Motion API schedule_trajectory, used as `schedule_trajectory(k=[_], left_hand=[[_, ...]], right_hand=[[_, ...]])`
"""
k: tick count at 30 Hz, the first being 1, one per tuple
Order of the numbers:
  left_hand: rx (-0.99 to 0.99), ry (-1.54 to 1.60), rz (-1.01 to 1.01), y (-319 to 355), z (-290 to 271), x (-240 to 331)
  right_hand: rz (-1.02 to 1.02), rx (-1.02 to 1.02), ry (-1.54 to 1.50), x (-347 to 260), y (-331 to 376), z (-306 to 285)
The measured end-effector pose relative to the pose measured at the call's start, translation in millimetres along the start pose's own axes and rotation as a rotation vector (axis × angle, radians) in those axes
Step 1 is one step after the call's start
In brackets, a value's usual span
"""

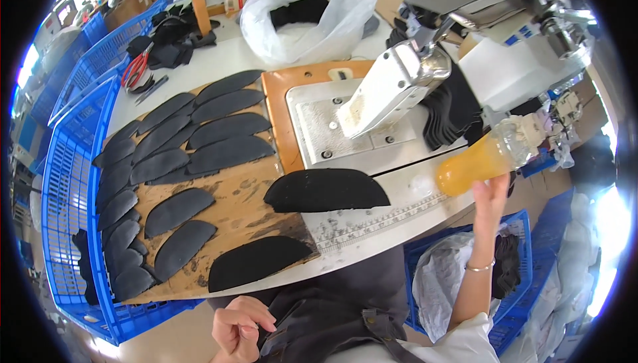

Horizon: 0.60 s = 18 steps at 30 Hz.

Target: Applying adhesive from a squeeze bottle to the edges of black fabric shoe parts and stacking them.

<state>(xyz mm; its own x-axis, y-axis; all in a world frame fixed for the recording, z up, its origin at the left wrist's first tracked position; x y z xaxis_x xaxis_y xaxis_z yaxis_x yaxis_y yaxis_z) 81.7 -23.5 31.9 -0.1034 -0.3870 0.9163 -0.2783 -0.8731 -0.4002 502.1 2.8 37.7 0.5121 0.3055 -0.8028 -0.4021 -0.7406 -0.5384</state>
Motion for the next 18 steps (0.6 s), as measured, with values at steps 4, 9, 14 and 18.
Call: schedule_trajectory(k=[4, 9, 14, 18], left_hand=[[-0.062, -0.025, 0.095, 0.9, 1.6, -3.3], [-0.18, 0.057, 0.008, 0.0, -6.7, -0.9], [-0.461, -0.027, -0.111, -35.5, 15.6, 18.6], [-0.433, 0.287, -0.201, -41.3, 63.6, 12.9]], right_hand=[[0.221, 0.009, -0.059, 17.2, -10.4, 12.4], [0.042, 0.173, 0.245, -0.2, 14.7, 8.6], [-0.031, -0.447, 0.16, -127.0, 48.1, 43.8], [-0.096, -0.847, 0.347, -131.7, 89.4, 75.2]])
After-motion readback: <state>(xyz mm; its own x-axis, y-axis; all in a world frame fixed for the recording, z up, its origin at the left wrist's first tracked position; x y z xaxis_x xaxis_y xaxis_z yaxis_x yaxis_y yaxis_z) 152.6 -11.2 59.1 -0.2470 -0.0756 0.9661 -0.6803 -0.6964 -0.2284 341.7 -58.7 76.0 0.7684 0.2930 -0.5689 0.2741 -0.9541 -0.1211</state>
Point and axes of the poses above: each hand's wrist, its own y-axis away from the middle knuckle, its own z-axis out of the palm, x = y × z, the point moved 1 cm from there along -y, towards the middle knuckle, and after that the axes turned 8 degrees about -x, right-handed, at the moved point
